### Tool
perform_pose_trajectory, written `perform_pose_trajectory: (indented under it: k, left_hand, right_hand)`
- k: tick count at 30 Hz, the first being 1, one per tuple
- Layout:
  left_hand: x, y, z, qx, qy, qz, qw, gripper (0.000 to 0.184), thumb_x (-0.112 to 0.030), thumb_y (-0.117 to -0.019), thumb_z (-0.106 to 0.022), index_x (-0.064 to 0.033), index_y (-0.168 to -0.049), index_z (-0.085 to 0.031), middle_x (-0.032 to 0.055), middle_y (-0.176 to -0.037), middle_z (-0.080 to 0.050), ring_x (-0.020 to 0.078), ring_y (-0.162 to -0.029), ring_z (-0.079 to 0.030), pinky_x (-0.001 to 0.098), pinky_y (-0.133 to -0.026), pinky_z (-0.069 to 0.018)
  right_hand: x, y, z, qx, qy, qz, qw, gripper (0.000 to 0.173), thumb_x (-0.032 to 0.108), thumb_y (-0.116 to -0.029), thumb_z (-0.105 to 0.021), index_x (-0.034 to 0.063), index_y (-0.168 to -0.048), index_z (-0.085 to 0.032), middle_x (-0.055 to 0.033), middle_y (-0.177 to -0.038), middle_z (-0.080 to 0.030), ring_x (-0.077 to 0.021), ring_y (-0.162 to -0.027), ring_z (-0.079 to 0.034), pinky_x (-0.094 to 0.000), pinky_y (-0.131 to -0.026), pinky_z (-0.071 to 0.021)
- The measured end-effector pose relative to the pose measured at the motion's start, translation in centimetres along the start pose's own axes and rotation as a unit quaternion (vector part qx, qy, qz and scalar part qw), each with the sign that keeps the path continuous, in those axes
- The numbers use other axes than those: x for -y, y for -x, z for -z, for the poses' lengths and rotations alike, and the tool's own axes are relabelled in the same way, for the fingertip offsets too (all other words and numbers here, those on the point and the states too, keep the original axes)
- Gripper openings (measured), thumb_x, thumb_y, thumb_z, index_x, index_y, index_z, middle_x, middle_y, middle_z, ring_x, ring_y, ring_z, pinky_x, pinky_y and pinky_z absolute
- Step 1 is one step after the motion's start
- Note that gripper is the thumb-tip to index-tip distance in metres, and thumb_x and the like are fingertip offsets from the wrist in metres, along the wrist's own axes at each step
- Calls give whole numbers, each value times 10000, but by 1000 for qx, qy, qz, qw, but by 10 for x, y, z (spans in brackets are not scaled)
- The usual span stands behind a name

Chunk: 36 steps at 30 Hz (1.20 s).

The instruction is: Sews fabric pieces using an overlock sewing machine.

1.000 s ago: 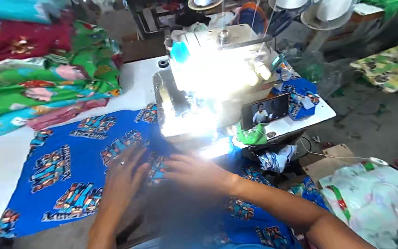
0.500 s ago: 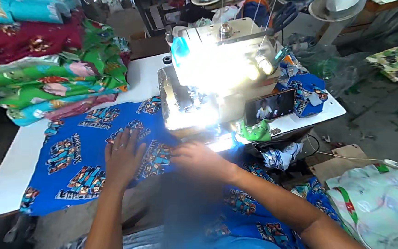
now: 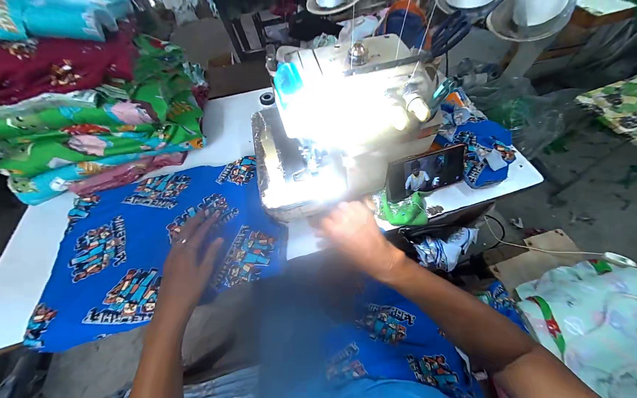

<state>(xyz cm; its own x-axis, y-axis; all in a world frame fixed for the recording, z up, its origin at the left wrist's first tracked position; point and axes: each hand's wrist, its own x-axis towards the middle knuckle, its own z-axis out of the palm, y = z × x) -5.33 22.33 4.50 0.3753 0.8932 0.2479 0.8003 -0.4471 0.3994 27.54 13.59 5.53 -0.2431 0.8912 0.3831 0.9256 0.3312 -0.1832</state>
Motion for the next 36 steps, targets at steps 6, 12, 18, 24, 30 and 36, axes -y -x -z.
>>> perform_pose_trajectory:
  k: [6,12,18,24,30,36]
  left_hand:
    - [-35,29,14,-46,91,-11,995,488,-423,-1055,-462,-83,-1337,-668,103,-1470,-578,241,-1396,-511,488,-1144,-413]
    - [-59,40,14,-73,100,-26,992,413,-356,-1055,-498,-65,-1246,-721,128,-1381,-643,231,-1307,-591,443,-1084,-464]
    - [-60,52,9,-70,109,-19,991,380,-301,-1058,-499,-32,-1192,-732,131,-1295,-688,195,-1214,-645,389,-1041,-501]
    - [-57,52,0,-17,119,0,993,403,-327,-1065,-478,-41,-1216,-718,118,-1295,-675,193,-1186,-646,419,-1009,-514]
    - [-52,56,0,-7,158,10,987,327,-202,-1075,-473,-26,-1198,-720,96,-1340,-647,193,-1227,-619,407,-1059,-492]
    - [-54,61,-1,0,189,-1,982,488,-335,-1113,-333,-76,-1180,-740,49,-1329,-641,173,-1243,-585,402,-1073,-462]
  right_hand:
    - [39,-3,-37,-40,-171,210,962,320,30,-1019,-530,148,-1273,-684,-130,-1330,-653,-292,-1244,-614,-457,-1052,-487]
    - [47,-30,-57,-43,-225,287,930,269,27,-1032,-515,99,-1142,-750,-125,-1198,-705,-289,-1236,-620,-462,-1116,-436]
    - [45,-37,-69,-45,-337,221,914,122,119,-966,-682,63,-983,-790,-66,-1070,-743,-219,-1079,-678,-386,-989,-522]
    - [39,-42,-71,3,-434,182,882,113,108,-873,-791,12,-929,-771,-107,-1034,-720,-214,-1038,-671,-378,-944,-543]
    - [33,-34,-52,59,-522,142,839,155,-80,-939,-624,-42,-1041,-734,-149,-1112,-702,-201,-1010,-685,-348,-939,-563]
    - [35,-29,-49,41,-525,95,845,57,55,-910,-738,8,-923,-709,-101,-1006,-699,-157,-918,-680,-313,-826,-577]
